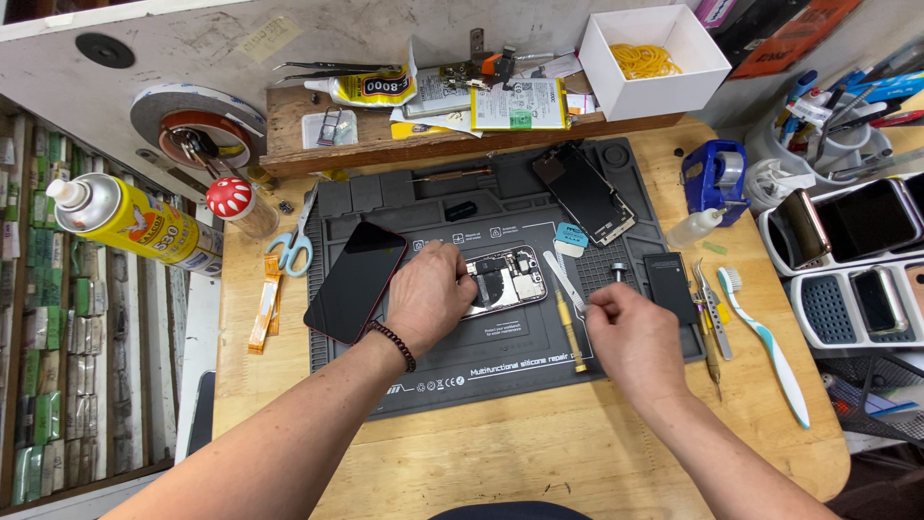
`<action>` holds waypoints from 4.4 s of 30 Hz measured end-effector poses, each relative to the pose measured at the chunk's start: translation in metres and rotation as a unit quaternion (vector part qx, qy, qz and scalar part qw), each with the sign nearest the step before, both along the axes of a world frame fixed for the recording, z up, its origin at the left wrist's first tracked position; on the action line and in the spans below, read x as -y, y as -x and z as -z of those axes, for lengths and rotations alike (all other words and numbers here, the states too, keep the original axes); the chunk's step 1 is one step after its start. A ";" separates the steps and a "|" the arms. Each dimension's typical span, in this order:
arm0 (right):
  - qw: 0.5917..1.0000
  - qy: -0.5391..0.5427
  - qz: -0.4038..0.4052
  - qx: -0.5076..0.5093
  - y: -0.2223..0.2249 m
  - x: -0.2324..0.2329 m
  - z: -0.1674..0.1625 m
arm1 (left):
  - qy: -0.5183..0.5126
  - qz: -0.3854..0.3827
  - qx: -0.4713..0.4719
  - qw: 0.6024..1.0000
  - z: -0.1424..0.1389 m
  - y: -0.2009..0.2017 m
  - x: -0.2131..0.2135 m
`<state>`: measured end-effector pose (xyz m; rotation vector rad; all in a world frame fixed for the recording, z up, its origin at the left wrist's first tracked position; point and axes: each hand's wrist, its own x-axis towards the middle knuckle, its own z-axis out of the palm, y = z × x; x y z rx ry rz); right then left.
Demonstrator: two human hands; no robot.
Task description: The person cleans the edges of a white smartphone with a blue card, then opens the device and removes the battery. They place the battery aside, inspect the interior, and use a small tool to adjust components inside the phone.
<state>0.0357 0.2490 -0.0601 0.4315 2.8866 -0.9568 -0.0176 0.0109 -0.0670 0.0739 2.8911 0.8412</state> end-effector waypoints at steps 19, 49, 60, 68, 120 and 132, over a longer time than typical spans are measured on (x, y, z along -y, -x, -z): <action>0.997 -0.023 -0.067 0.031 0.007 0.003 0.006 | -0.141 -0.052 0.054 0.987 0.004 0.007 0.022; 0.997 -0.028 -0.069 0.021 0.005 0.002 0.010 | 0.133 0.230 -0.027 0.964 0.002 0.043 0.016; 0.996 -0.035 -0.070 0.043 0.006 0.002 0.009 | 0.161 0.302 -0.102 0.934 0.008 0.040 0.019; 0.994 -0.041 -0.076 0.073 0.011 0.004 0.004 | 0.030 0.181 0.014 0.983 0.005 0.048 0.028; 0.995 -0.033 -0.090 0.007 0.011 0.004 0.003 | 0.153 0.325 -0.166 0.919 0.019 0.042 0.023; 0.968 -0.200 -0.124 0.092 0.045 0.028 -0.003 | -0.033 0.088 -0.016 0.995 -0.003 0.010 0.033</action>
